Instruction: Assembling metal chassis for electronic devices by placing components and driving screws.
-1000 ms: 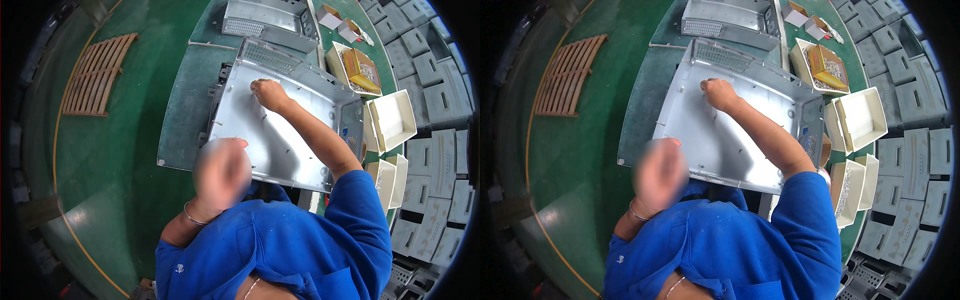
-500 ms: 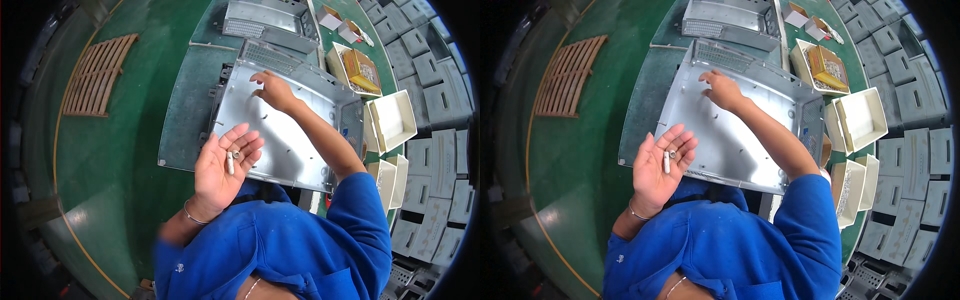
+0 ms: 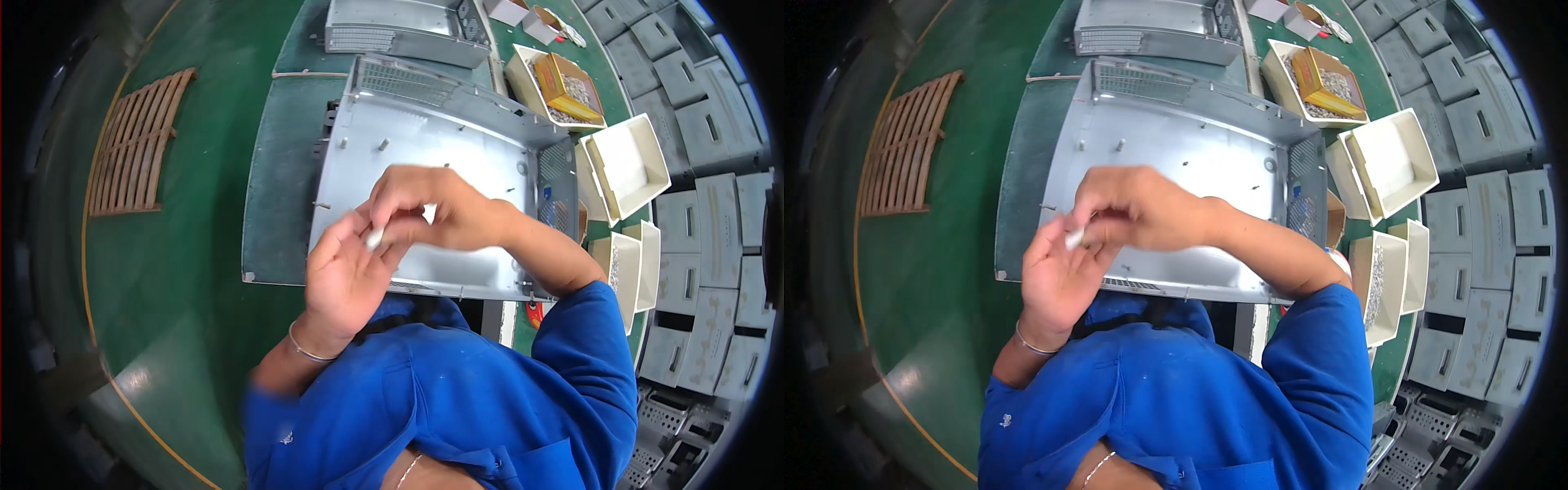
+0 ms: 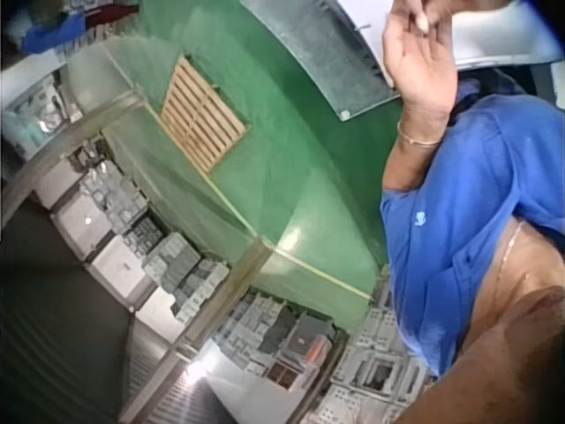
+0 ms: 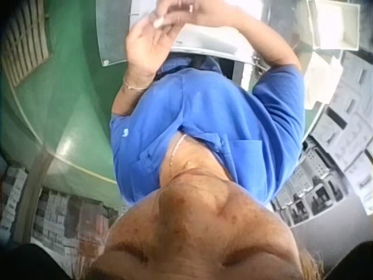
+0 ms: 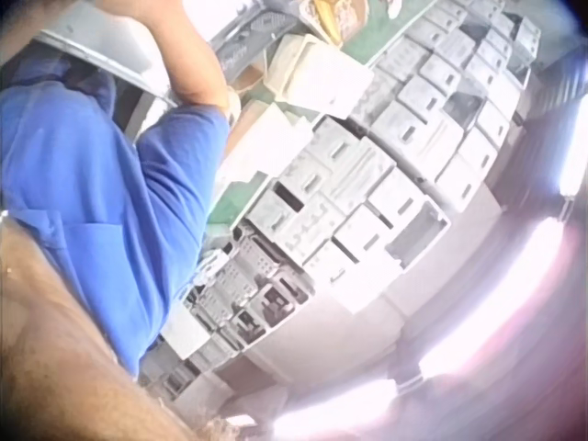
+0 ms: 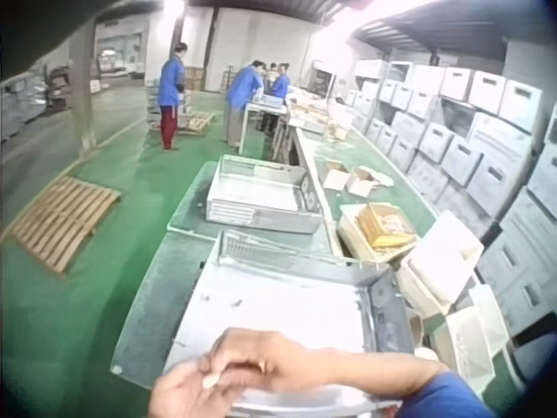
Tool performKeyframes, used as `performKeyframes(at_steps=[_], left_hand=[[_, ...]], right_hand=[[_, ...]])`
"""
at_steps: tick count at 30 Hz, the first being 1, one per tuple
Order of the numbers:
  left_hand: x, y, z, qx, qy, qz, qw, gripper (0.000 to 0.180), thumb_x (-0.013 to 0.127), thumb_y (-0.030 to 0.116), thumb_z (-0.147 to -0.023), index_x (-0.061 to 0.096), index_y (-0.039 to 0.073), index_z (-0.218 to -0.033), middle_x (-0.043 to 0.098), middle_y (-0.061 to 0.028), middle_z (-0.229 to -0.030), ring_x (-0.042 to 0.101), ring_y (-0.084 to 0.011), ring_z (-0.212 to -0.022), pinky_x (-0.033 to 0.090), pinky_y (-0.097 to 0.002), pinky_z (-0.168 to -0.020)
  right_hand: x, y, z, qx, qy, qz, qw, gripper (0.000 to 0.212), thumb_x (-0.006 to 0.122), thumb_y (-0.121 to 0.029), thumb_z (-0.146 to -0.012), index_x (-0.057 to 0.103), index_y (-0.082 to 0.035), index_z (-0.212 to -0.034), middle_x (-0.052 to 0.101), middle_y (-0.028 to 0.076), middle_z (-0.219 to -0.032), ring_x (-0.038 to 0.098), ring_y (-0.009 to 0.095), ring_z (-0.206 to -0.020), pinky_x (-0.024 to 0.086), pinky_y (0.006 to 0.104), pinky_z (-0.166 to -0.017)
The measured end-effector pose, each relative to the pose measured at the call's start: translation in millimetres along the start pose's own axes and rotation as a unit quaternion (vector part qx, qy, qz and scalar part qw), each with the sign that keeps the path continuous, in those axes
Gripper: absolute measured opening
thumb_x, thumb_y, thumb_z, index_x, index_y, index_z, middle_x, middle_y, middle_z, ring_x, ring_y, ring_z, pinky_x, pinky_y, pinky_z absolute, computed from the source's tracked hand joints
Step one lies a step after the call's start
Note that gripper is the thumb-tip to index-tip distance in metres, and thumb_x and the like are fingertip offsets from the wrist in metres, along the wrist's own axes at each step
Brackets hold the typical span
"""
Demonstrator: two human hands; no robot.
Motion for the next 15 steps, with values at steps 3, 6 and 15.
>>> performKeyframes(at_steps=[3,6,15], left_hand=[[1.4,15.5,10.1,0.039,-0.057,-0.049,0.996,0.03,0.036,-0.002,-0.086,0.044,-0.005,-0.115,0.049,-0.0164,-0.115,0.048,-0.0268,-0.109,0.038,-0.0356,-0.098],[1.5,70.0,30.8,0.209,-0.055,-0.114,0.97,0.031,0.039,-0.002,-0.087,0.041,-0.007,-0.117,0.046,-0.0196,-0.12,0.047,-0.0242,-0.111,0.042,-0.0305,-0.095],[-147.4,190.7,76.9,0.379,0.07,-0.203,0.9,0.034,0.047,0.021,-0.09,0.043,-0.001,-0.116,0.053,-0.0126,-0.107,0.056,-0.0182,-0.092,0.047,-0.0247,-0.072]], right_hand=[[-46.9,29.1,18.3,0.16,0.172,-0.255,0.938,0.01,0.06,-0.011,-0.081,0.058,-0.004,-0.089,0.059,0.003,-0.079,0.056,0.009,-0.067,0.048,0.0209,-0.056],[-94.1,86.4,59.3,0.238,0.317,-0.228,0.889,0.011,0.056,-0.009,-0.082,0.058,-0.006,-0.092,0.058,0.003,-0.076,0.057,0.009,-0.062,0.048,0.0228,-0.053],[-87.2,178.8,120.4,0.476,0.265,-0.064,0.836,0.014,0.05,-0.004,-0.081,0.047,-0.004,-0.095,0.054,0.009,-0.082,0.059,0.014,-0.056,0.045,0.0238,-0.042]])
Point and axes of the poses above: each hand's wrist, its own z-axis away from the middle knuckle, its own x-axis out of the palm, y = z × x, the point moved 6 cm from there along -z, towards the middle knuckle
